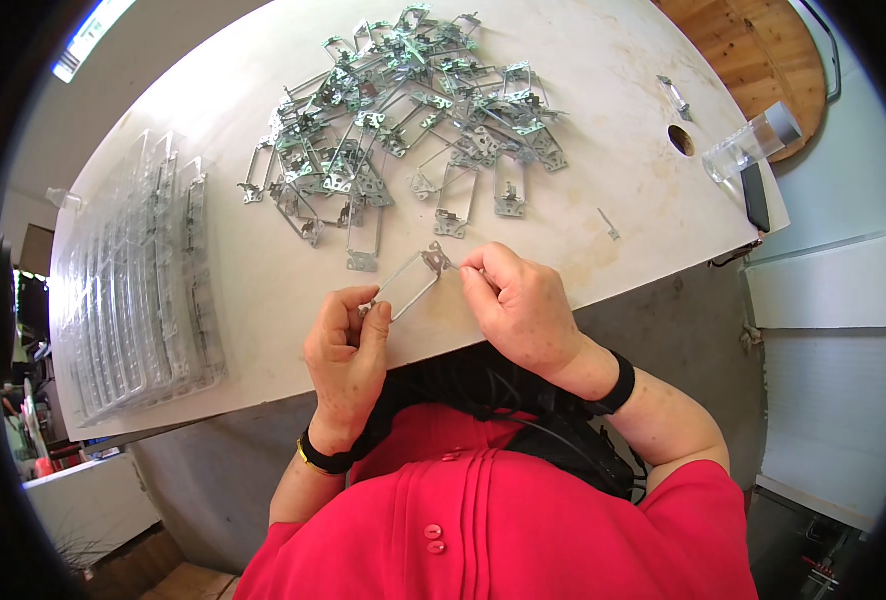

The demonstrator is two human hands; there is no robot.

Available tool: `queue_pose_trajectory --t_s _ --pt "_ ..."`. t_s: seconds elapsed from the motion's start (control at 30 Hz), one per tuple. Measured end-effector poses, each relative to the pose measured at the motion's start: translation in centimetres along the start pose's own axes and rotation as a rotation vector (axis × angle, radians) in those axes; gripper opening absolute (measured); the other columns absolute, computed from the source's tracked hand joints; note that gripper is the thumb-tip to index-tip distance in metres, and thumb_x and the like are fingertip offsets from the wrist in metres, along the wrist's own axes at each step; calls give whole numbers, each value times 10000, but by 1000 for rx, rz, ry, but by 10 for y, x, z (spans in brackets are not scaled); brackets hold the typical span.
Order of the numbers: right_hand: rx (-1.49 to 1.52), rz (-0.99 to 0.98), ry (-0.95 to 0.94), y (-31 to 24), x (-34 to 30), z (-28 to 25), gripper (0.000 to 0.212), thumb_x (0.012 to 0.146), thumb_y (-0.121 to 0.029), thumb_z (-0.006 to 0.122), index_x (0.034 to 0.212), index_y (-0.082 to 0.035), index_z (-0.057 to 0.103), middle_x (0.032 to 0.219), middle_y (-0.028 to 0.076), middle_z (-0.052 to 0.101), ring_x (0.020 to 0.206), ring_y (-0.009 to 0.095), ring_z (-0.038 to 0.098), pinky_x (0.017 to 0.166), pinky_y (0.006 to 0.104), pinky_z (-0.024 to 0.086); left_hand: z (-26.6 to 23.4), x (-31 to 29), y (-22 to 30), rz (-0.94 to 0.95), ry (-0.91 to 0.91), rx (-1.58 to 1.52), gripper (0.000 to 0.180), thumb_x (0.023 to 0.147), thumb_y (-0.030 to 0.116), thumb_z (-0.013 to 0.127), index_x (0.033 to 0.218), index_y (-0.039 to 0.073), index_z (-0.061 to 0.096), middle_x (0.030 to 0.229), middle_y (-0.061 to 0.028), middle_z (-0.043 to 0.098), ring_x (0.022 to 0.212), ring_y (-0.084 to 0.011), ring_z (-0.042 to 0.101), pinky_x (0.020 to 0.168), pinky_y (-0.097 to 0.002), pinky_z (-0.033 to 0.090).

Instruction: Assembling small metal bracket components by hand on a workshop table.

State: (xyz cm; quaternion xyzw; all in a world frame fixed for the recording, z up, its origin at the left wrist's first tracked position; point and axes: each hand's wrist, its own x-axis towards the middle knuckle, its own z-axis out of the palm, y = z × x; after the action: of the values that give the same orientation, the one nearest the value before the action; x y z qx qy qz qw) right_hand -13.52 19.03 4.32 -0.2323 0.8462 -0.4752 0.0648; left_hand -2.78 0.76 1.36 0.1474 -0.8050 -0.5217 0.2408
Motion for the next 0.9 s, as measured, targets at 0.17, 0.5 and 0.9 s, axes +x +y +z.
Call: queue_pose_trajectory --t_s 0.17,0.5,0.9 --pt "9 59 -16 -1 4 2 93 993 -97 665 963 -10 680 648 121 649 542 201 626 549 345 481 1 1 0 8 10 -1 136 953 5 744 1077 7 689 654 -20 534 554 -82 449 531 -264 389" --pt "-5 64 -20 -1 6 2 88 985 -92 666 954 -12 684 640 127 638 531 198 611 544 344 475 1 -1 3 29 7 3 144 953 -27 728 1083 10 676 672 -21 554 559 -72 464 529 -250 400" --pt "19 120 -45 -1 8 4 110 984 -103 659 963 -1 691 646 121 657 561 156 618 558 334 478 7 -5 -4 59 37 -47 135 965 -10 738 1088 15 689 680 54 445 601 -36 371 541 -229 321"
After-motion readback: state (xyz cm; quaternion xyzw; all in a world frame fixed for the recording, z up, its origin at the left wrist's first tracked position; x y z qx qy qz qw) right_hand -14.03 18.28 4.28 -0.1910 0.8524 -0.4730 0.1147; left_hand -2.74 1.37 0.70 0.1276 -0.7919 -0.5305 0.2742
